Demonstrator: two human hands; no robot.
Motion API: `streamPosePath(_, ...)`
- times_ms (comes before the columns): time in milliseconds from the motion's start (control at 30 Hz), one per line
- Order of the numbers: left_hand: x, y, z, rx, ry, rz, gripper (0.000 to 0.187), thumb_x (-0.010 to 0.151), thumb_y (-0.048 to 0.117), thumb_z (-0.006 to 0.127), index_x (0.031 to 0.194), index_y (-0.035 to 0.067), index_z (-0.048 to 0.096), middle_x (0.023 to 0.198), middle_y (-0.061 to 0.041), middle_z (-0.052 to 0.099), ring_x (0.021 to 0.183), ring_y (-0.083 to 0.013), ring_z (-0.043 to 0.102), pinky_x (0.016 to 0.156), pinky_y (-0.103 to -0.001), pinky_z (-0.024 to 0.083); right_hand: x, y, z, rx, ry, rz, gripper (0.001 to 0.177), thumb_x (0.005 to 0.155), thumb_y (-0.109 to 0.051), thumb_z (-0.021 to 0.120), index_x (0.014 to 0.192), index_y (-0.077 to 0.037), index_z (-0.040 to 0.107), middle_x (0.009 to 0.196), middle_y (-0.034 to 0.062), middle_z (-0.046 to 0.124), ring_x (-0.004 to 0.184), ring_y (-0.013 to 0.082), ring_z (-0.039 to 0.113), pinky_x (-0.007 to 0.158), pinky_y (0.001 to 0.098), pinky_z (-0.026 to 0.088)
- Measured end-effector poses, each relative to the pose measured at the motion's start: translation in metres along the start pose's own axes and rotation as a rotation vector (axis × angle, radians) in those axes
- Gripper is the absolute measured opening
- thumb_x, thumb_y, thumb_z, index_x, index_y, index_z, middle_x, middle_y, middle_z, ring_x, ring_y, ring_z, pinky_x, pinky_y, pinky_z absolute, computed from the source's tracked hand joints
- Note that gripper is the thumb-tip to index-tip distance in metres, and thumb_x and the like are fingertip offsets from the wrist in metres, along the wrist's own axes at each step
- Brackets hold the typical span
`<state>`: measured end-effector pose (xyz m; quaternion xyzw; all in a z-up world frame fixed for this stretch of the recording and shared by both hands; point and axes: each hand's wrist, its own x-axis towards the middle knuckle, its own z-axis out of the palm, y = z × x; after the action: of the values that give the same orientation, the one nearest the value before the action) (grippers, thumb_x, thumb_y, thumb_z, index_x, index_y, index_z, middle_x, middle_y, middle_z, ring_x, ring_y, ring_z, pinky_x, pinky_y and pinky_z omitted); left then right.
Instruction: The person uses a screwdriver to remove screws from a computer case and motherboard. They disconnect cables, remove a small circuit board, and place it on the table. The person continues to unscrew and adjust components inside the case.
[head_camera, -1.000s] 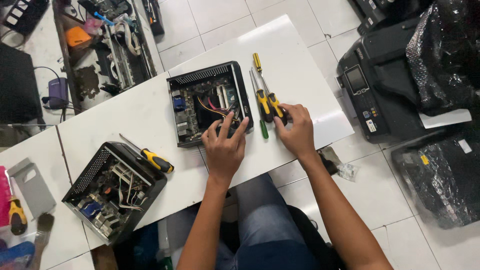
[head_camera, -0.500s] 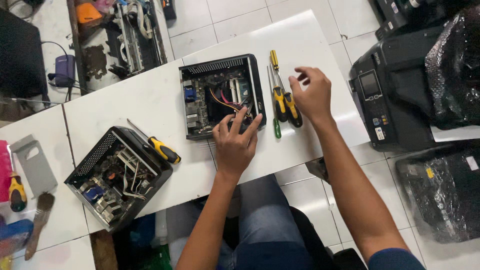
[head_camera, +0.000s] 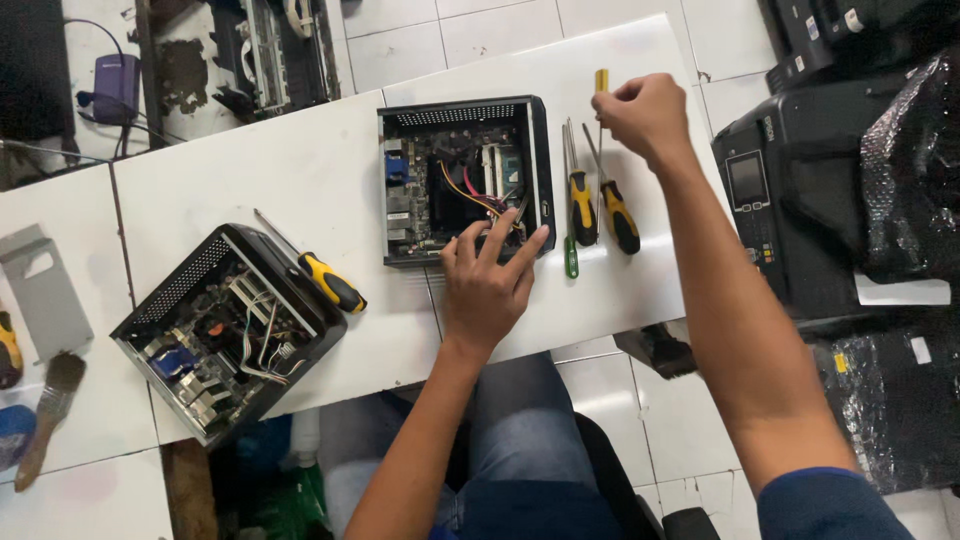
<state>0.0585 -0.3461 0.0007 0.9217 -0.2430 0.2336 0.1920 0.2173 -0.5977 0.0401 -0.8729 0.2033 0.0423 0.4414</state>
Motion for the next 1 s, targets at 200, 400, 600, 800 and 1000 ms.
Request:
streamPosePath(200,-0.001,-0.001,0.001,-0.006,0.025,-0.005,0.045,0.093,0.019,0.078,0.134,0.036,0.074,0.147,-0.005,0.066,0.12,-0.0348,0.062,0.097,-0.052,0.046,-0.012,0.0,-0.041,0.256,0.004,-0.126,0.012,0.102,-0.012,0.06,0.092,-0.009,0.066,0.086,0.0072,0.073,0.058,0.0075,0.064,0.044,0.0207,0.038)
streamPosePath(400,-0.003,0.002,0.002,-0.021,0.026,-0.045,0.045,0.093,0.018,0.081,0.133,0.036,0.074,0.146,-0.005,0.067,0.125,-0.036,0.062,0.1,-0.053,0.045,-0.026,-0.003,-0.064,0.34,0.054,-0.19,0.017,0.101,-0.006,0.05,0.1,-0.006,0.068,0.079,0.0072,0.061,0.059,0.0114,0.062,0.043,0.0217,0.039)
streamPosePath(600,-0.001,0.025,0.004,-0.042,0.102,-0.016,0.042,0.089,0.016,0.079,0.13,0.022,0.075,0.141,-0.013,0.064,0.135,-0.0363,0.05,0.107,-0.051,0.048,-0.005,0.018,-0.041,0.536,0.029,-0.123,0.014,0.104,-0.006,0.051,0.094,-0.006,0.06,0.071,0.0038,0.053,0.057,0.0153,0.061,0.043,0.0261,0.038)
streamPosePath(800,0.048,0.129,0.071,-0.179,0.096,0.199,0.033,0.099,0.011,0.061,0.127,0.006,0.077,0.151,-0.026,0.062,0.143,-0.0426,0.059,0.116,-0.049,0.052,-0.004,0.013,-0.039,0.457,-0.087,-0.163,0.011,0.111,-0.01,0.051,0.104,-0.007,0.059,0.078,0.0059,0.055,0.062,0.017,0.059,0.049,0.0274,0.043)
streamPosePath(1000,0.057,0.15,0.188,0.033,-0.131,0.138,0.049,0.104,0.012,0.042,0.146,-0.003,0.061,0.162,-0.036,0.047,0.158,-0.0495,0.039,0.133,-0.052,0.037,-0.011,0.016,-0.047,0.369,-0.088,-0.278,0.021,0.118,-0.017,0.05,0.1,-0.006,0.055,0.076,0.011,0.058,0.062,0.0199,0.06,0.051,0.0279,0.045)
